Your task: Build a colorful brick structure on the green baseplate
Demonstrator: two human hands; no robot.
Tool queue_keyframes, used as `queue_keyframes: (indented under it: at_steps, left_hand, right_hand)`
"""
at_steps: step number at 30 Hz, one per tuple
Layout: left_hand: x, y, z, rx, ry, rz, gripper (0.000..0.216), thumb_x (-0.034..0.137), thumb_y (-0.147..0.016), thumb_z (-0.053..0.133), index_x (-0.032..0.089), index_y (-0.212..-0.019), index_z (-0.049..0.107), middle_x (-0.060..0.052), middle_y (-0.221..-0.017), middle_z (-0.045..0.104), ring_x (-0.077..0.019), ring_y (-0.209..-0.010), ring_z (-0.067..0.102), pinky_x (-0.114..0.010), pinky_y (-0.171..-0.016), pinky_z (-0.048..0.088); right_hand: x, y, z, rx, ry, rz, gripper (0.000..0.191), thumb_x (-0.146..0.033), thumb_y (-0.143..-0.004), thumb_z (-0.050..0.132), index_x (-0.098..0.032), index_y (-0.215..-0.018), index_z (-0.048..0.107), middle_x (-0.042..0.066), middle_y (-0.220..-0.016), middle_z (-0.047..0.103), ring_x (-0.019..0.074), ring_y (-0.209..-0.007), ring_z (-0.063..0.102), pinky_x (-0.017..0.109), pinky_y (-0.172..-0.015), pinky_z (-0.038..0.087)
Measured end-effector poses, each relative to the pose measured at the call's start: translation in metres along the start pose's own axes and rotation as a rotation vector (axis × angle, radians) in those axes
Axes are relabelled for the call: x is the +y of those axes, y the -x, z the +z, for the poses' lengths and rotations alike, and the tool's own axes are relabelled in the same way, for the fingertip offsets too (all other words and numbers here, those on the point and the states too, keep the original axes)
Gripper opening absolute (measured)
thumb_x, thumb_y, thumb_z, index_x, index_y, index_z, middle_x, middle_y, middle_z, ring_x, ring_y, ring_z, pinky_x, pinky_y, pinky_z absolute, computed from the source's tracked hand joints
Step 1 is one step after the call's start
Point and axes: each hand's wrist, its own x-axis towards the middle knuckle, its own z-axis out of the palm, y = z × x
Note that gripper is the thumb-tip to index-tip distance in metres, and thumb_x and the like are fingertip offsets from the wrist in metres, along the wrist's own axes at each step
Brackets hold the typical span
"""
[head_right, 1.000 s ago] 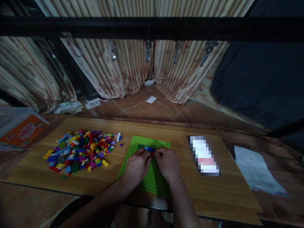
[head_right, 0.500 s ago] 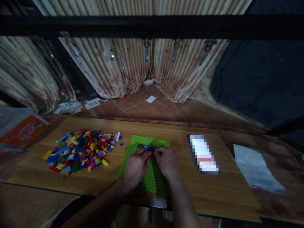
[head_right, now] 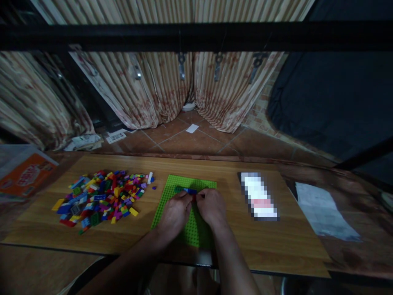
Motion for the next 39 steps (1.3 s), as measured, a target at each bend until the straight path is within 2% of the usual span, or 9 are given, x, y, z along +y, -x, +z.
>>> queue_keyframes:
  at_steps: [7,13,20,28,39]
  left_hand:
    - [-0.003,-0.002,0.002,0.051,0.071,0.004,0.022,0.013,-0.09,0.042,0.018,-0.085,0.063,-0.006,-0.092,0.065,-0.0159,-0.084,0.061,-0.026,-0.078,0.049]
    - [-0.006,-0.001,0.001,0.109,0.236,0.003,0.017,0.012,-0.086,0.05,0.019,-0.093,0.064,-0.004,-0.095,0.066,-0.0155,-0.086,0.063,-0.027,-0.081,0.049]
    - [-0.013,-0.003,-0.001,0.156,0.449,-0.04,0.02,0.007,-0.08,0.052,0.018,-0.091,0.064,-0.003,-0.092,0.069,-0.0136,-0.083,0.064,-0.025,-0.079,0.05]
    - [-0.006,-0.007,-0.001,0.138,0.451,-0.105,0.017,0.011,-0.082,0.052,0.019,-0.085,0.066,-0.001,-0.085,0.07,-0.014,-0.079,0.065,-0.025,-0.075,0.05]
    - [-0.001,-0.011,0.002,0.155,0.432,-0.19,0.018,0.012,-0.08,0.052,0.019,-0.084,0.068,-0.003,-0.086,0.072,-0.0155,-0.082,0.066,-0.026,-0.078,0.05]
  right_hand:
    - [-0.001,-0.002,-0.001,0.019,-0.001,-0.014,0.024,-0.025,-0.08,0.053,-0.02,-0.076,0.076,0.006,-0.078,0.075,0.0195,-0.074,0.069,0.027,-0.064,0.045]
    - [0.005,0.0,-0.006,-0.028,-0.083,-0.049,0.022,-0.027,-0.08,0.054,-0.021,-0.079,0.075,0.005,-0.083,0.076,0.02,-0.081,0.069,0.029,-0.071,0.047]
    - [0.008,0.003,-0.01,-0.086,-0.129,-0.068,0.021,-0.027,-0.078,0.054,-0.02,-0.077,0.075,0.004,-0.076,0.074,0.0186,-0.073,0.066,0.029,-0.069,0.045]
    - [0.004,0.006,-0.013,-0.101,-0.116,-0.09,0.02,-0.024,-0.077,0.055,-0.019,-0.076,0.075,0.004,-0.08,0.075,0.0187,-0.076,0.066,0.029,-0.071,0.045]
    - [0.004,0.007,-0.006,-0.058,-0.098,-0.066,0.023,-0.024,-0.076,0.053,-0.019,-0.075,0.076,0.005,-0.077,0.075,0.0202,-0.075,0.067,0.029,-0.068,0.044]
